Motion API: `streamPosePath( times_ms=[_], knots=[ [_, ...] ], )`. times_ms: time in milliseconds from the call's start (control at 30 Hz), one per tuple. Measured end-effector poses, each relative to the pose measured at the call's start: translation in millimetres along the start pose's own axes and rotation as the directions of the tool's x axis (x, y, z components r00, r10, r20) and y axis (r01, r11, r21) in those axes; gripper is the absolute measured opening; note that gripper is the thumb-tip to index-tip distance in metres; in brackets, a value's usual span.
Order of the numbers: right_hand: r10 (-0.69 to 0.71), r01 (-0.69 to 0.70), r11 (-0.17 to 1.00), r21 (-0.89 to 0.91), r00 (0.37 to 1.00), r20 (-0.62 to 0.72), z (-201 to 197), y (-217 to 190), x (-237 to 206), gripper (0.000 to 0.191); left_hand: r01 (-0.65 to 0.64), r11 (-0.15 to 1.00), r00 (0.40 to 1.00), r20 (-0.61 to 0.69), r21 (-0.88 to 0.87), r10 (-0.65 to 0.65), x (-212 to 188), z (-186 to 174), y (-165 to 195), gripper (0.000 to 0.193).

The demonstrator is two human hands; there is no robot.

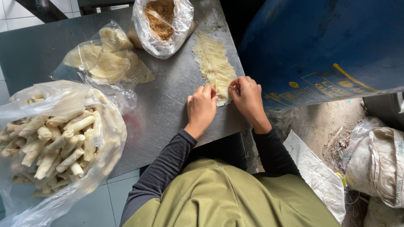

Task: The person takes thin dough wrappers from the table, spoons brown filling by hand from a plastic-lined bag, folds and rolls each wrapper into a filled roll, and places the finished rolls into a large plastic bag of completed rolls on the stainless steel table.

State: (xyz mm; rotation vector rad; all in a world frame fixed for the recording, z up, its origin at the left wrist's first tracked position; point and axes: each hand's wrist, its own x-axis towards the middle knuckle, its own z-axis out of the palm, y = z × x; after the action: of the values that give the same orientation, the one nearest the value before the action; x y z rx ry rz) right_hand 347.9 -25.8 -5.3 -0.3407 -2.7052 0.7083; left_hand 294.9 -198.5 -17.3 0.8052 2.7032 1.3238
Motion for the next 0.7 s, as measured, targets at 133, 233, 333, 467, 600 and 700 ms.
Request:
streamPosePath(
  times_ms=[133,233,333,467,600,700],
  knots=[
    [-0.025,0.025,1.0,0.004,0.999,-0.038,-8.3,-11.6,-3.8,0.015,-0.029,1.0,0.999,-0.016,0.003,0.029,-6.7,-6.1,1.4,0.012],
    [0.1,-0.104,0.984,0.148,0.995,0.03,-15.8,-22.4,-11.6,0.022,-0.072,0.997,0.996,-0.049,-0.016,0.071,-13.9,-12.8,5.9,0.011],
    [0.027,-0.026,0.997,0.067,1.0,-0.012,-19.7,-30.9,-22.7,0.021,-0.06,0.997,0.998,-0.03,-0.058,0.059,-23.5,-19.5,12.7,0.018],
    [-0.035,0.035,0.999,0.002,0.996,-0.082,-21.6,-40.5,-36.9,0.014,-0.014,0.996,1.0,-0.008,-0.091,0.013,-36.2,-30.1,19.2,0.041],
    [-0.02,0.036,0.977,0.209,0.997,-0.076,-32.7,-57.3,-50.9,0.013,0.0,0.99,1.0,-0.003,-0.142,-0.001,-47.3,-38.6,19.2,0.057],
    [-0.01,0.007,0.913,0.407,1.0,0.006,-46.6,-77.7,-60.1,0.015,0.118,0.935,0.991,0.1,-0.335,-0.09,-53.5,-43.5,12.1,0.064]
  ],
)
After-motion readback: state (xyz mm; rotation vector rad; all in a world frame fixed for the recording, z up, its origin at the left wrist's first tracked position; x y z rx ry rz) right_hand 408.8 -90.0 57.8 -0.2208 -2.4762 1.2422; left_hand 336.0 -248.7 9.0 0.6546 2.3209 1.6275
